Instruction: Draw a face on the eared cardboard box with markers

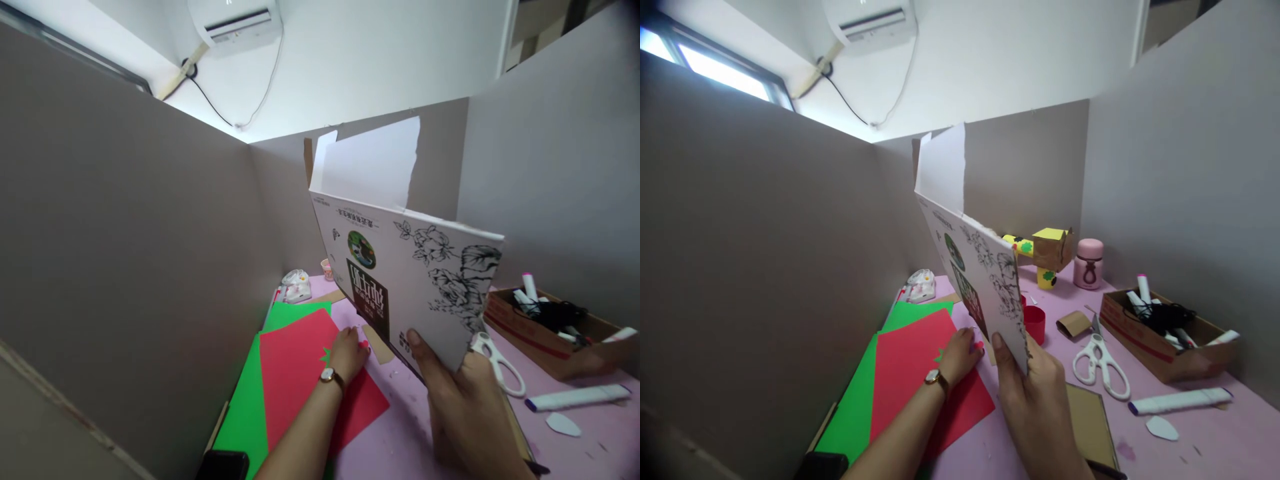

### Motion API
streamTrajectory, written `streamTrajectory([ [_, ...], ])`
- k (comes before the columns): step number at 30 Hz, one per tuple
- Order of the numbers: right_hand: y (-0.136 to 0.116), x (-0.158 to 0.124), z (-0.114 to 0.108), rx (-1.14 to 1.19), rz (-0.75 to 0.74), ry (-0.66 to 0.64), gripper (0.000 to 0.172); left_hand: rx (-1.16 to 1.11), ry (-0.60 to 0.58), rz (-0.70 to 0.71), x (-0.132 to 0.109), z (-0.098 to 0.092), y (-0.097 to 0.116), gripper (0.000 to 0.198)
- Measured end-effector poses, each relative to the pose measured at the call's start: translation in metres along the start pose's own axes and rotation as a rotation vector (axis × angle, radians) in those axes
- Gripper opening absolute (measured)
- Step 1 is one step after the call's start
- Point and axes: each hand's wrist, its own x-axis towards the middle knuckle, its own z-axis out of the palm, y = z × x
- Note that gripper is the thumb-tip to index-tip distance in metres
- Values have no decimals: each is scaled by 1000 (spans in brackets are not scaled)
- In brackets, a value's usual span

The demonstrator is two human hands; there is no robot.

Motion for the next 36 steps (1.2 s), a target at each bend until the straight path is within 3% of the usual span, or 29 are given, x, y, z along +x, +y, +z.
streamTrajectory([
  [4, -2, 1, 0, -1, -6, -16, 25, 32, 10, -114, 16, 4, 7, 30],
  [11, -4, 0, -1, -14, 55, -29, 29, -90, -166, -98, 14, -12, -14, 26],
  [19, -1, -3, 0, 4, 80, -38, 25, -153, -336, 3, -29, -58, -40, 22],
  [23, -2, -1, -4, 23, 77, -62, 27, -188, -253, 86, -64, -55, -25, 22],
  [25, -2, 0, -6, 9, 96, -66, 30, -219, -296, 137, -80, -48, -16, 20],
  [27, 0, 0, -7, -22, 107, -82, 33, -234, -253, 131, -93, -43, -12, 20],
  [30, 6, -1, -7, -37, 102, -109, 30, -216, -76, -30, -103, -40, -24, 32],
  [36, 16, -3, -8, -56, 98, -128, 35, -267, 178, -444, -116, -52, -75, 43],
])
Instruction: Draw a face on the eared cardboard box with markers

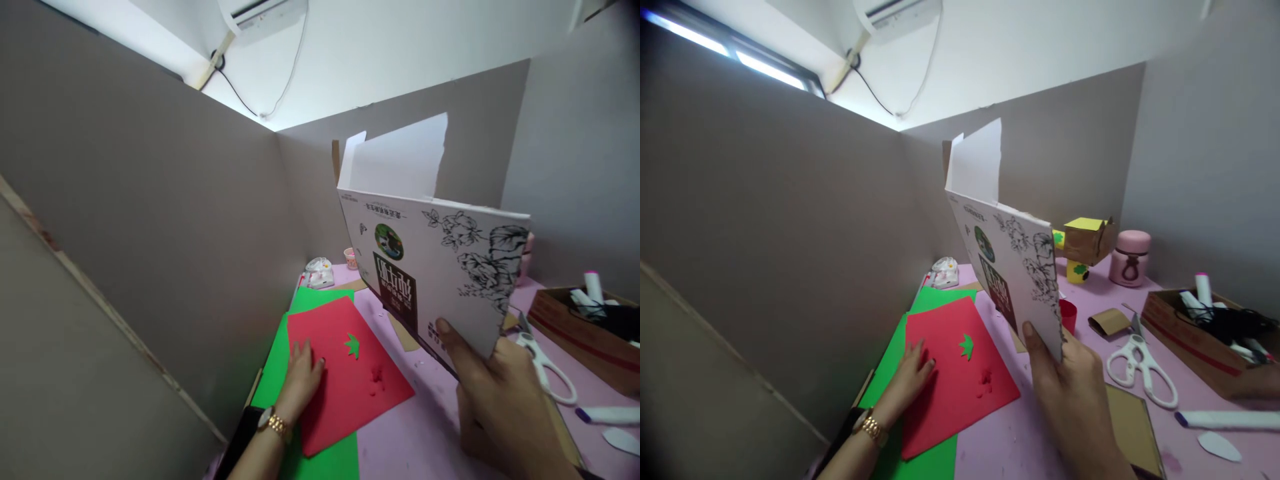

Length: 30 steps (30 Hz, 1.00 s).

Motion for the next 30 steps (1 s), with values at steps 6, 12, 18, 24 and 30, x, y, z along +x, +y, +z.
streamTrajectory([
  [6, 7, -5, 24, -89, -198, -2, 29, -269, 78, -243, -8, -28, -19, 32],
  [12, 22, -24, 68, -305, -415, -154, 55, -271, 58, -253, -34, -50, -29, 32],
  [18, 25, -56, 104, -401, -469, -360, 71, 103, 40, -149, -116, -61, -49, 65],
  [24, 23, -72, 116, -468, -456, -490, 63, 400, 26, -188, -162, -50, -72, 79],
  [30, 24, -80, 118, -476, -434, -495, 33, 547, 140, -84, -159, -45, -103, 71],
])
